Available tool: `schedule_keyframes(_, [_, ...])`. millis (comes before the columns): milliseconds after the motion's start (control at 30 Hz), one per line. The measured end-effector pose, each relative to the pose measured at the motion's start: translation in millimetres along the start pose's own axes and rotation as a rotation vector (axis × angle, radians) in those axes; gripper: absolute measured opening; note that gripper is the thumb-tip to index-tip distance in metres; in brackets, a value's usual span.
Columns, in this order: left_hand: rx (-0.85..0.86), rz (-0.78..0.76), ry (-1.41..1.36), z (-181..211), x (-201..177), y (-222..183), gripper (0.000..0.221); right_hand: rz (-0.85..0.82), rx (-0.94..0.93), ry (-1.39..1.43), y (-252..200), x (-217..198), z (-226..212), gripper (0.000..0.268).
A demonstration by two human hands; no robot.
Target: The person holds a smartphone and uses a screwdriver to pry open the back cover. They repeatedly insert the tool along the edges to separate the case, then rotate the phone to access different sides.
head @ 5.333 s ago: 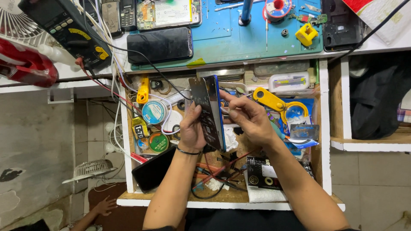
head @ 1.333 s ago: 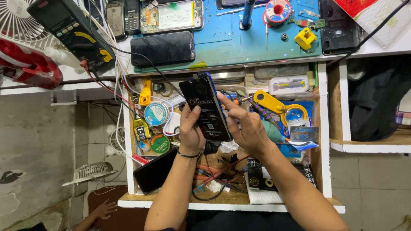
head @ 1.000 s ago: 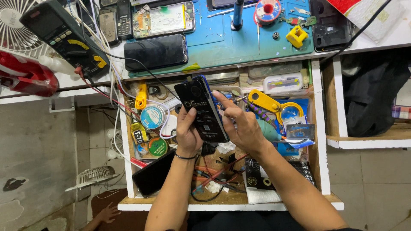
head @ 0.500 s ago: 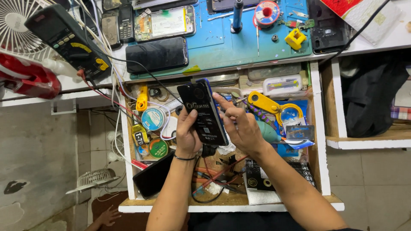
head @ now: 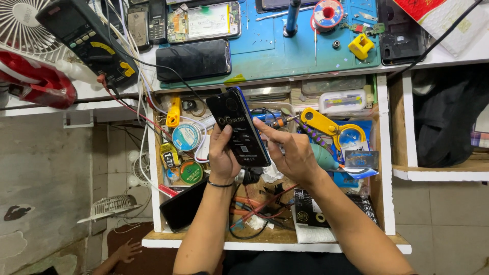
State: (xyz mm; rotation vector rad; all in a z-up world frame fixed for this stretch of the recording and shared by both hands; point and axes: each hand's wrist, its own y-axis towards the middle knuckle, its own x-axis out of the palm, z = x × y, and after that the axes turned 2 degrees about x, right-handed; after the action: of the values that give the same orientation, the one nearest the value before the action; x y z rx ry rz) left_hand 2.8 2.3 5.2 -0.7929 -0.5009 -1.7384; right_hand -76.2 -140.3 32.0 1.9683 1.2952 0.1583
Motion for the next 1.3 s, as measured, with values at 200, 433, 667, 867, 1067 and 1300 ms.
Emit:
schedule_keyframes(200, [-0.028,-0.011,-0.011,-1,3,-2,0.022,0.046,-0.034,0.034,6,-3,-1,0.009])
schedule_keyframes(433, [-0.02,0.014,-0.03,0,-1,-2,0.022,0.009,-0.035,0.002,5,1,-2,0.01])
schedule_keyframes(667, [0.0,-0.008,-0.082,17,12,-4,0.019,0.092,0.316,0.103,1,-23,41,0.013])
schedule_keyframes(867, [0.0,-0.023,-0.098,21,10,-7,0.018,-0.123,0.495,-0.102,42,-45,62,0.014])
schedule_keyframes(1067, [-0.025,-0.081,-0.105,14,-8,-7,0.022,-0.466,0.376,-0.521,81,-37,88,0.014])
schedule_keyframes(1300, [-0.068,-0.12,-0.139,15,-15,-7,0.032,-0.621,0.427,-0.72,94,-32,104,0.022])
